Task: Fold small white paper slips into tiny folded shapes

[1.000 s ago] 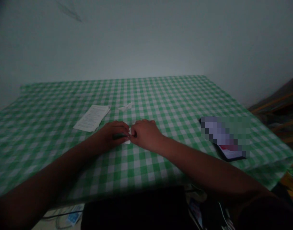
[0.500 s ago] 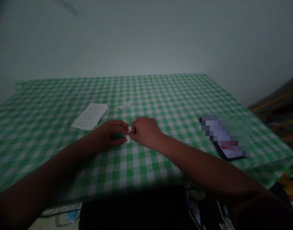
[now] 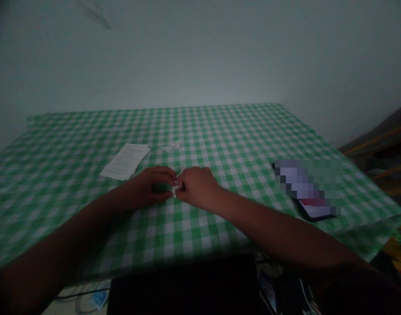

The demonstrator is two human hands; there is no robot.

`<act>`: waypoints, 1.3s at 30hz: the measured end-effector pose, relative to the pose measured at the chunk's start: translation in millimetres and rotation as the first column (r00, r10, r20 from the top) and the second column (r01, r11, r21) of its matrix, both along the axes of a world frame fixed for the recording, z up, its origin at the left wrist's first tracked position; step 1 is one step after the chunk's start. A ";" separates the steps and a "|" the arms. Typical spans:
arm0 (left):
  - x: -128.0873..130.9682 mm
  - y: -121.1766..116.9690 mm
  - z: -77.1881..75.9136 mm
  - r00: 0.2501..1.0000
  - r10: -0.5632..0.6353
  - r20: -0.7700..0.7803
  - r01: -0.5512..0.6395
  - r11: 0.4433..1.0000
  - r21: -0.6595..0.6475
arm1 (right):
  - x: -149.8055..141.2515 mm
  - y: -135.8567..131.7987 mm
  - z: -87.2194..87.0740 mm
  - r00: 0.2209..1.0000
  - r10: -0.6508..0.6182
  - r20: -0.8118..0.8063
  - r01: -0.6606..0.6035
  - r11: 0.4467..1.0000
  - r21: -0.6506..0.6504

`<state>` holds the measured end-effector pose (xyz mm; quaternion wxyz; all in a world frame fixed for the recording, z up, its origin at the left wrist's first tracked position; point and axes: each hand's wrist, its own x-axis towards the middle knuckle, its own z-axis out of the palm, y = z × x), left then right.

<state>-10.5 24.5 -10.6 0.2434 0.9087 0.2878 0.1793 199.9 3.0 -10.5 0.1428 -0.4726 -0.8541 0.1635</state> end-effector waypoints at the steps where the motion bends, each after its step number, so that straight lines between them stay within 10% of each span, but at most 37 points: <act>1: -0.2 0.0 -0.6 1.000 0.008 0.000 -0.008 1.000 0.001 | 1.3 4.3 0.0 0.999 -0.034 0.002 0.034 0.999 -0.002; 6: -1.1 1.6 -3.4 1.000 0.013 0.007 -0.013 1.000 0.002 | 3.5 14.9 2.1 0.986 -0.162 0.026 0.161 0.986 0.030; 12: -0.3 2.3 -3.2 0.999 -0.027 0.019 0.026 1.000 0.015 | -2.7 -0.9 4.0 0.999 0.027 0.047 -0.029 0.999 0.026; 24: 0.7 0.2 3.2 1.000 -0.003 -0.006 0.003 1.000 -0.005 | 10.9 39.2 -0.9 0.965 -0.254 0.061 0.251 0.967 0.052; 34: -1.2 2.1 -0.9 1.000 -0.015 0.007 0.015 1.000 -0.006 | -1.7 5.3 9.0 0.995 -0.025 0.100 0.023 0.999 0.024; 39: -1.0 1.2 0.0 1.000 0.009 -0.021 -0.009 1.000 -0.001 | 3.8 18.9 3.9 0.990 -0.113 0.078 0.111 0.993 0.029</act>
